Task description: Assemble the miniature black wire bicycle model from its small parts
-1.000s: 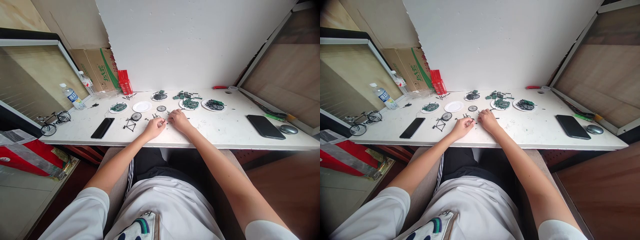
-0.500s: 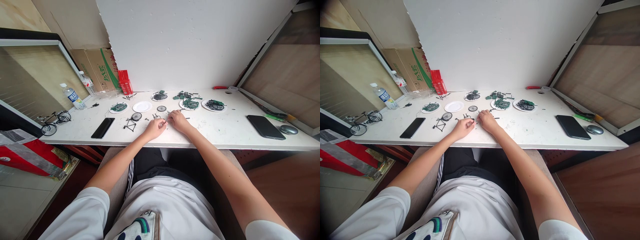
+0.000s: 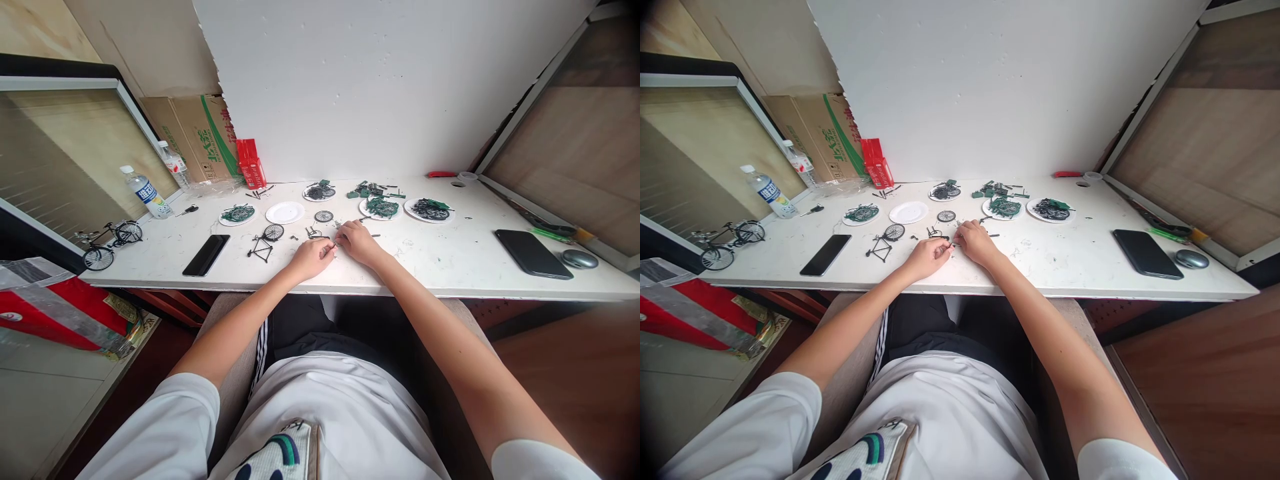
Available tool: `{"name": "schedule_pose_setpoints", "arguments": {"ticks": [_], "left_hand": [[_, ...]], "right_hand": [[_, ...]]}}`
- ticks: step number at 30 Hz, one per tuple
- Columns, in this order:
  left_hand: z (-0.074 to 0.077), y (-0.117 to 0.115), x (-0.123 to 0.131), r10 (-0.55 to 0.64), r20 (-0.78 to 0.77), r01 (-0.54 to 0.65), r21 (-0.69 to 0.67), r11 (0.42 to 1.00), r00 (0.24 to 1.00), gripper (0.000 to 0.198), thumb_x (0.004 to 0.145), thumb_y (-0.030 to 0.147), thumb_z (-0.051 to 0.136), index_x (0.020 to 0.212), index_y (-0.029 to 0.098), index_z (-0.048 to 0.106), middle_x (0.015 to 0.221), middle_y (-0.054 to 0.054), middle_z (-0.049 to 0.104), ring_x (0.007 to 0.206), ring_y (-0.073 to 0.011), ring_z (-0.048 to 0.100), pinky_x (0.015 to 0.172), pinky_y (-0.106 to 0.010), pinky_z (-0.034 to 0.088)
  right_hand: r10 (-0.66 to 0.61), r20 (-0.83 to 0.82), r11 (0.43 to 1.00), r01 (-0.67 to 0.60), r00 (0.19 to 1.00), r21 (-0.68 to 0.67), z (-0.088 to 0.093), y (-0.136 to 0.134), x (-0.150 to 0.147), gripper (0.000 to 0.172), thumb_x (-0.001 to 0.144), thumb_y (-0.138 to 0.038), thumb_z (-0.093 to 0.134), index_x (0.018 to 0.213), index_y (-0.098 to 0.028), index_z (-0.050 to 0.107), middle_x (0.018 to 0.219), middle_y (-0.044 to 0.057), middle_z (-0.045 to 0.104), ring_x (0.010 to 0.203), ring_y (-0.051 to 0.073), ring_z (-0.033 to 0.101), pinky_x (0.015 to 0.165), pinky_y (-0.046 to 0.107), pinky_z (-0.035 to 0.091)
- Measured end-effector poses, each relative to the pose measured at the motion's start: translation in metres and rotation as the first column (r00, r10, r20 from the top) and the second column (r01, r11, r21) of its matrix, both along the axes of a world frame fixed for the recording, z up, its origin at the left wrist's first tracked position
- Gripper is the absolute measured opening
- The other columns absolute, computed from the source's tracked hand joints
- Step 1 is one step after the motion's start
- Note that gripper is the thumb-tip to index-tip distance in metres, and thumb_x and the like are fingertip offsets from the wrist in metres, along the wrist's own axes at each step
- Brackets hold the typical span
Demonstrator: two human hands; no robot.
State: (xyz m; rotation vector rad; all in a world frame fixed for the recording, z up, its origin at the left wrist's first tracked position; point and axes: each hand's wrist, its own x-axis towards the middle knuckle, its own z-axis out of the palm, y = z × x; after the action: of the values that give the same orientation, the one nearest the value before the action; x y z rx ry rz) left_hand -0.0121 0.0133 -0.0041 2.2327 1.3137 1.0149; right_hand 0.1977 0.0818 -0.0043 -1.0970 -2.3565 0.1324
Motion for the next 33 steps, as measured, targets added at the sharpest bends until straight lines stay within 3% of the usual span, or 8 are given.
{"name": "schedule_pose_setpoints", "arguments": {"ticks": [33], "left_hand": [[0.0085,-0.007,0.0034,0.014,-0.172,-0.011,0.021,1.0,0.985,0.014,0.103,0.026,0.061,0.096,0.021,0.071,0.093,-0.003,0.068,0.073,-0.0164,0.057,0.073,-0.031,0.041]], "right_hand": [[0.0,-0.012,1.0,0.0,1.0,-0.012,0.0005,-0.0015,-0.0014,0.019,0.104,-0.02,0.058,0.101,-0.018,0.078,0.111,0.016,0.075,0.108,0.034,0.06,0.098,0.046,0.049]]}}
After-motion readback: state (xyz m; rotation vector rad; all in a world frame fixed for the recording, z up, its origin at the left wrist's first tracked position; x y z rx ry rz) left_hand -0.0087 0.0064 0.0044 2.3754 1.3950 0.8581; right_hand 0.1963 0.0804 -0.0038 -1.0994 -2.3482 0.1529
